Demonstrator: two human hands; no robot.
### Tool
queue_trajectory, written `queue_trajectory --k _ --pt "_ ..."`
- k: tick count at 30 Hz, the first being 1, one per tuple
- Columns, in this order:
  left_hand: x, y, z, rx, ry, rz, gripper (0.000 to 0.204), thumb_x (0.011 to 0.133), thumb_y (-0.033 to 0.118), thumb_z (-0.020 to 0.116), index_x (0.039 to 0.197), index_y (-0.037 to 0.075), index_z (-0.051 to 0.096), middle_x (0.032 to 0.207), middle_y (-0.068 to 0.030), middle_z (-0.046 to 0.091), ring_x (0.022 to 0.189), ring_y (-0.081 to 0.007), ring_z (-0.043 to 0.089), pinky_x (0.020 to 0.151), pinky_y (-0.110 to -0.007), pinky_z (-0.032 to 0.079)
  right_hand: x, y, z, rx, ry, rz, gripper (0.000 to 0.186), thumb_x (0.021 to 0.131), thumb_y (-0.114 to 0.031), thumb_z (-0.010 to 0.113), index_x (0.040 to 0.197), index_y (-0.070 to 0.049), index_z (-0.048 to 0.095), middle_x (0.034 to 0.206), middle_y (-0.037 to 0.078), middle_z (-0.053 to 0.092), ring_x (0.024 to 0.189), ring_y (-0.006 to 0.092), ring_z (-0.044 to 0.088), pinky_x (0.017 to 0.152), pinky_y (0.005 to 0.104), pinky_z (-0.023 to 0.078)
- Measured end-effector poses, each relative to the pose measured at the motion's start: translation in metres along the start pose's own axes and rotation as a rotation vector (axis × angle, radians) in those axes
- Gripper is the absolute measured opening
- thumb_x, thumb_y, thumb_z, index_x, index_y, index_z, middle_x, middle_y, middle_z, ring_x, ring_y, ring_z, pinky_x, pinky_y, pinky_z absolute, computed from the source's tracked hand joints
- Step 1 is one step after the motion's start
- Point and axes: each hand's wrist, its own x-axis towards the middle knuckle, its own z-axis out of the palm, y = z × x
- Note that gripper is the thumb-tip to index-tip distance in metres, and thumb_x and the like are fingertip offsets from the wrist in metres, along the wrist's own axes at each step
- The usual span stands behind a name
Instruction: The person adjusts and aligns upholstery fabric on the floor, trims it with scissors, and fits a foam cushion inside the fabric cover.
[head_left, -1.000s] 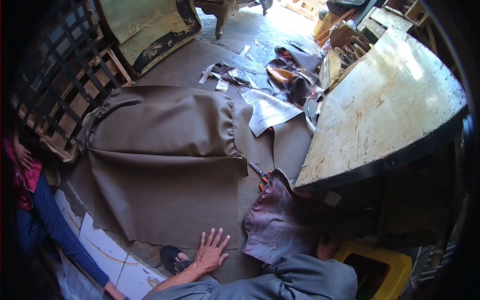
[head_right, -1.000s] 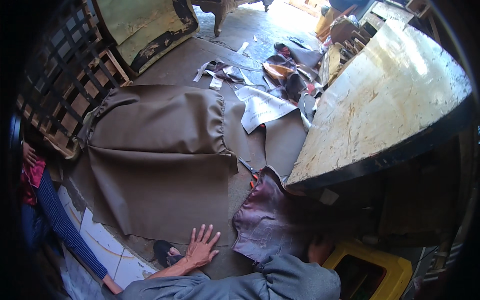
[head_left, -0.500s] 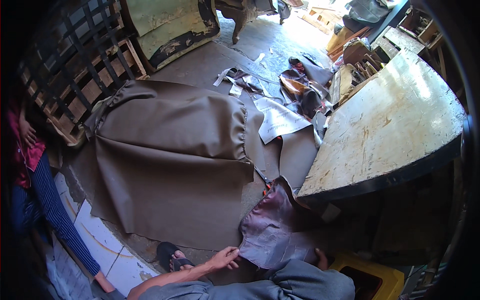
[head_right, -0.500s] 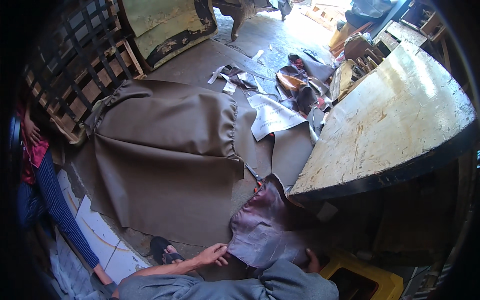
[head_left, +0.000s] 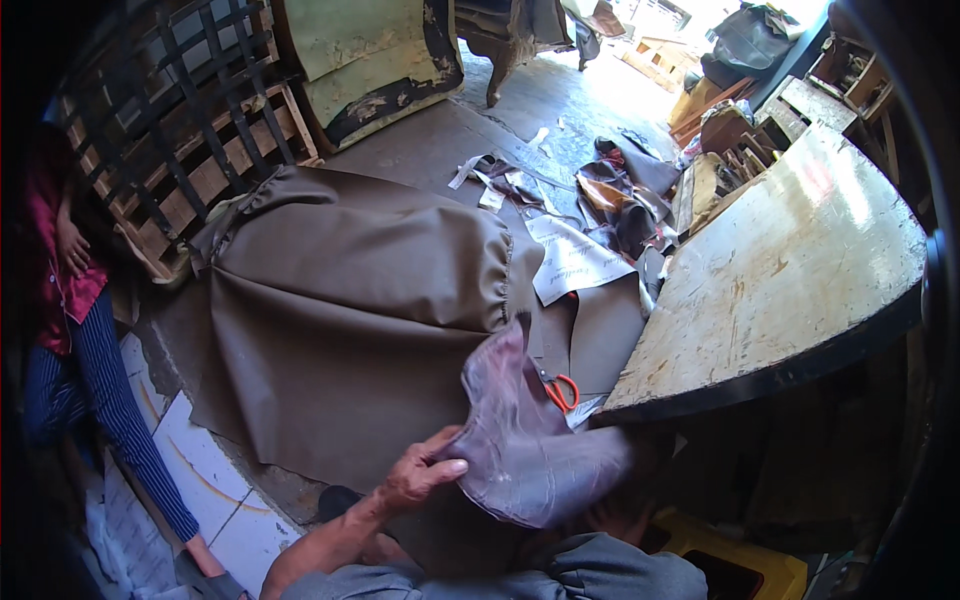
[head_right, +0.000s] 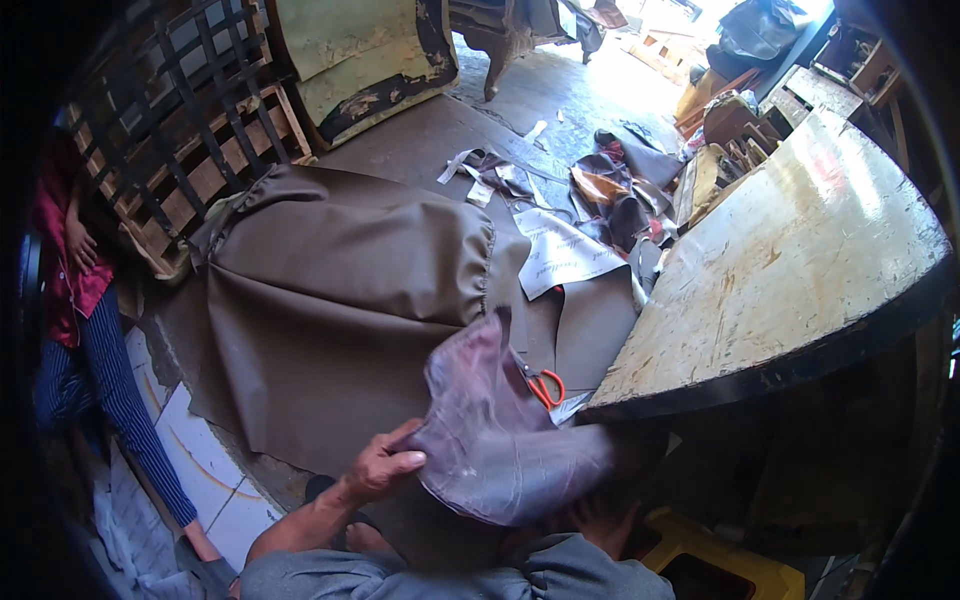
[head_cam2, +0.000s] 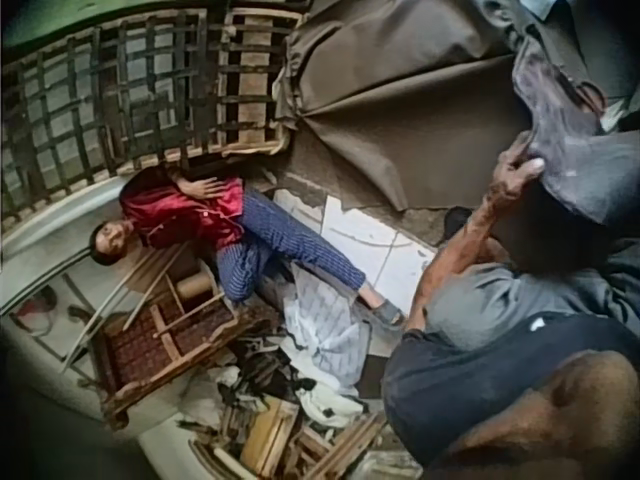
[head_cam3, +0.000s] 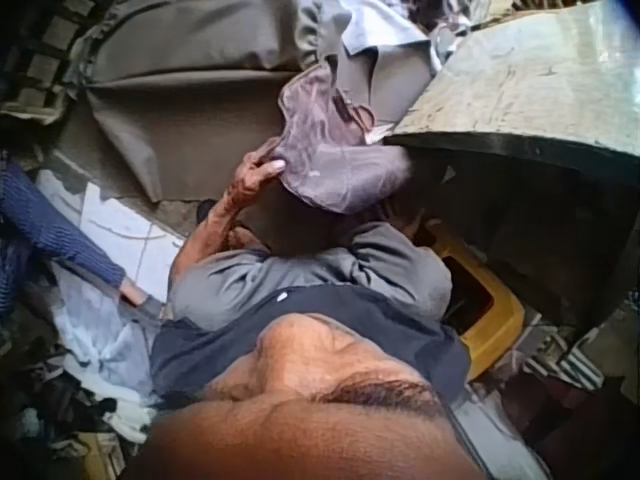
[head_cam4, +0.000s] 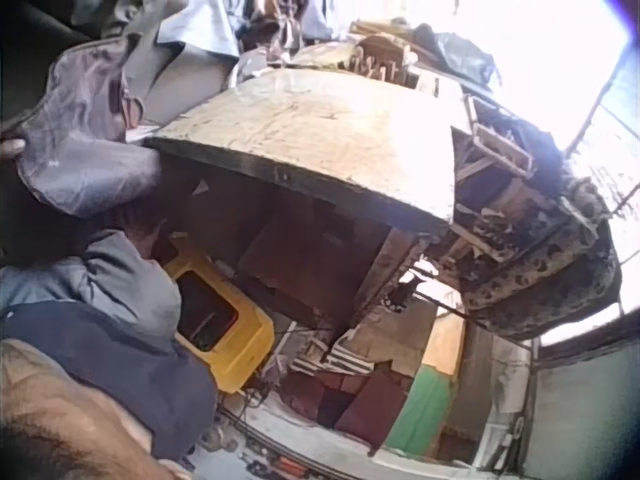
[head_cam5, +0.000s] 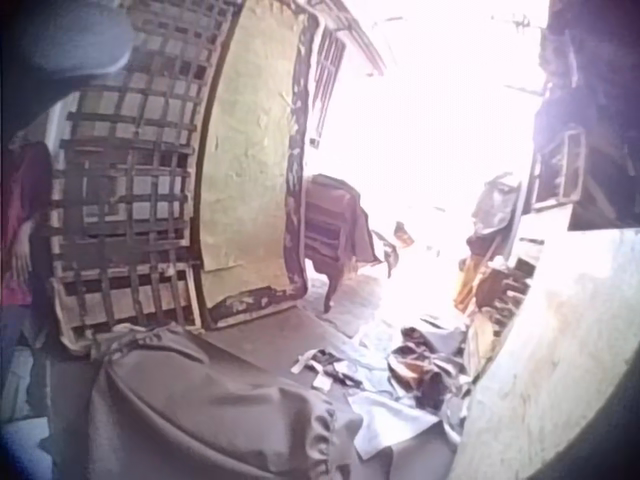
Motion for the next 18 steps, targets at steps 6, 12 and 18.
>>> queue_trajectory --k 6,12,18 --pt "-0.047 0.067 0.006 0.378 0.042 0.218 0.039 0.09 0.018 0.066 0.121 -0.006 0.066 0.138 -0.0194 0.053 0.128 -0.0306 0.052 0.108 -0.039 0.038 0.068 0.026 0.063 -0.418 0.218 0.115 0.084 0.09 -0.067 0.059 0.152 -0.013 0.038 0.152 0.014 0.043 0.137 0.0365 0.044 0.113 0.0519 0.037" --pt "-0.05 0.068 0.021 0.447 0.2 0.345 0.041 0.084 0.022 0.067 0.115 -0.005 0.068 0.137 -0.0178 0.052 0.126 -0.0325 0.054 0.107 -0.038 0.038 0.113 0.015 -0.006 -1.421 0.482 -0.573 0.079 0.092 -0.059 0.064 0.149 -0.009 0.042 0.148 0.016 0.047 0.134 0.0325 0.048 0.112 0.0462 0.039" --pt "-0.034 0.036 -0.012 -0.412 0.34 0.207 0.069 0.088 0.037 0.058 0.144 -0.001 0.044 0.141 -0.016 0.053 0.131 -0.0319 0.05 0.112 -0.047 0.04 0.098 0.001 0.011 -0.955 0.592 -0.482 0.067 0.096 -0.046 0.062 0.143 -0.001 0.048 0.144 0.021 0.052 0.126 0.0347 0.054 0.111 0.0403 0.041"
